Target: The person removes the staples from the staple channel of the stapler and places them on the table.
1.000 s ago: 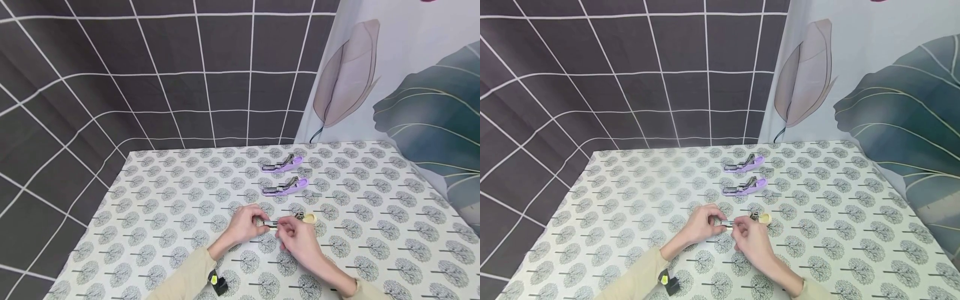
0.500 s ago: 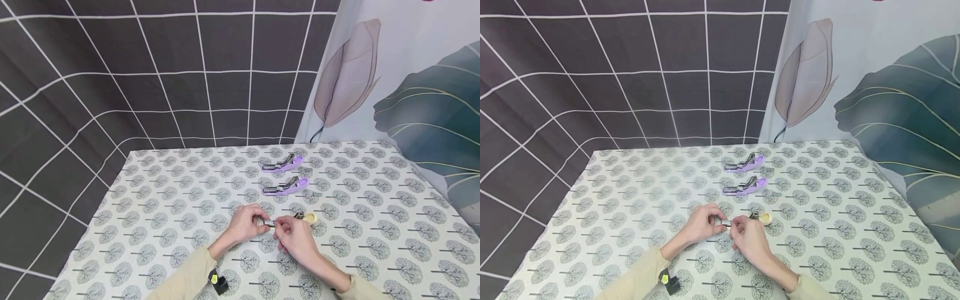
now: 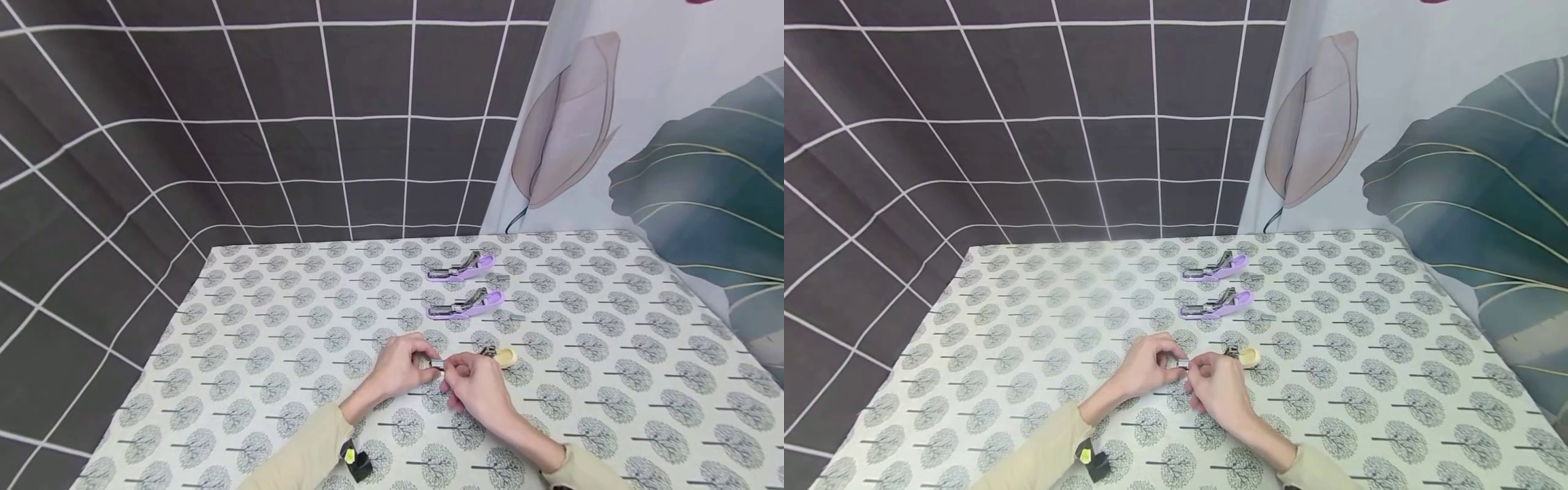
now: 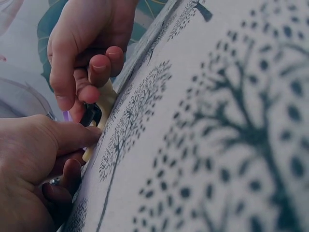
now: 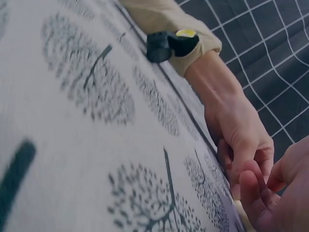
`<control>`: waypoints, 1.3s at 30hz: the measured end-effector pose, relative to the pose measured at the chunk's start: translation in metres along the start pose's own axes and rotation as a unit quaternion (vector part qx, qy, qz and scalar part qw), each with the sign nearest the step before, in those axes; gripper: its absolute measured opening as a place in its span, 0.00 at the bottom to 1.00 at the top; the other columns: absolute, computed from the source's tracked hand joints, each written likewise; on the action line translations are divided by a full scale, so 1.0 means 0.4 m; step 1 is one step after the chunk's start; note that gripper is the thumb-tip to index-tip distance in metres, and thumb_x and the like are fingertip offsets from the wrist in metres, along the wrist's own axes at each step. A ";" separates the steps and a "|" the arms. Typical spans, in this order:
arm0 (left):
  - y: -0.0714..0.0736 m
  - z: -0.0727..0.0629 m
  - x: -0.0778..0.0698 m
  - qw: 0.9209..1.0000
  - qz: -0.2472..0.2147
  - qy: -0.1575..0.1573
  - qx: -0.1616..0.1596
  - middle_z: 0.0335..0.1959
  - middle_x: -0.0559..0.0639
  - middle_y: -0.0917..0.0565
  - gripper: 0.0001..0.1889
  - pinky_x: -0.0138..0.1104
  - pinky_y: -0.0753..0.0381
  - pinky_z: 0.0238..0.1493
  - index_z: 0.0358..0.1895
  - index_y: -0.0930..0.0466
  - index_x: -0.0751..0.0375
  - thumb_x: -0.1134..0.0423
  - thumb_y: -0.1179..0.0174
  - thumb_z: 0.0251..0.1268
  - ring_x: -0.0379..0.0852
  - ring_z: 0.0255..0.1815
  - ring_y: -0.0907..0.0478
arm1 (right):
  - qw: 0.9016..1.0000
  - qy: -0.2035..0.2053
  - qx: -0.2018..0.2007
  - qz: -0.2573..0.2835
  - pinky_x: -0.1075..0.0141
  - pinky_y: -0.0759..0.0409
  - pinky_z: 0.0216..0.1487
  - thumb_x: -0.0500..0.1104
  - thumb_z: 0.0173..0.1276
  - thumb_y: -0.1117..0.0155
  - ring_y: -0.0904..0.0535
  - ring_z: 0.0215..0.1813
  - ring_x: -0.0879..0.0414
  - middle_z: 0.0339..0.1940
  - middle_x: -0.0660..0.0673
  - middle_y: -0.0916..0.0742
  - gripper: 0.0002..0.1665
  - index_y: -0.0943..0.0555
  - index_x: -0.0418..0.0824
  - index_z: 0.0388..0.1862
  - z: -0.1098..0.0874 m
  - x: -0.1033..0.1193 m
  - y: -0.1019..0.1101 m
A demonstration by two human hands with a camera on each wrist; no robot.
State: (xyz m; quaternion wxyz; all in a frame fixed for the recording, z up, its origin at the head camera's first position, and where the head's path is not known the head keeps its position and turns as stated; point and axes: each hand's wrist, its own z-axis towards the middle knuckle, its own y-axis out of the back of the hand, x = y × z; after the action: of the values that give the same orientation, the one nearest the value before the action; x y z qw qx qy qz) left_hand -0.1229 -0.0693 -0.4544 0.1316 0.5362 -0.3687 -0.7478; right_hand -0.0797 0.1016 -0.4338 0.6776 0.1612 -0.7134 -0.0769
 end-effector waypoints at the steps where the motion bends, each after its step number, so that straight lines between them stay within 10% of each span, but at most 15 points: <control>1: 0.000 0.000 0.000 1.000 -0.002 0.001 0.000 0.29 0.39 0.17 0.11 0.28 0.33 0.37 0.37 0.11 0.54 0.65 0.22 0.49 0.28 0.21 0.34 | 1.000 -0.005 0.001 0.007 0.63 0.21 0.15 0.29 0.69 0.39 0.21 0.14 0.53 0.19 0.46 0.15 0.06 0.18 0.26 0.41 0.000 0.001 0.000; 12: 0.000 0.000 -0.001 1.000 -0.011 -0.002 -0.001 0.29 0.41 0.17 0.10 0.27 0.33 0.35 0.35 0.11 0.56 0.66 0.22 0.49 0.28 0.21 0.34 | 0.998 -0.047 -0.007 0.048 0.61 0.20 0.17 0.30 0.70 0.39 0.20 0.16 0.50 0.22 0.43 0.15 0.06 0.19 0.26 0.42 -0.001 0.003 -0.007; 39: -0.004 0.000 0.007 1.000 -0.009 -0.008 -0.004 0.29 0.40 0.17 0.10 0.27 0.32 0.33 0.36 0.11 0.56 0.64 0.22 0.49 0.28 0.21 0.34 | 0.999 0.003 -0.024 -0.021 0.63 0.22 0.13 0.27 0.67 0.39 0.23 0.12 0.55 0.17 0.47 0.16 0.04 0.19 0.27 0.39 0.003 -0.010 -0.012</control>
State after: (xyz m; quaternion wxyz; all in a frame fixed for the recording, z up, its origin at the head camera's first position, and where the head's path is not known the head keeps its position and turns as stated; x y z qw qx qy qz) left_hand -0.1237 -0.0698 -0.4574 0.1247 0.5331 -0.3617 -0.7546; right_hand -0.0802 0.0981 -0.4393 0.6818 0.1599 -0.7057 -0.1077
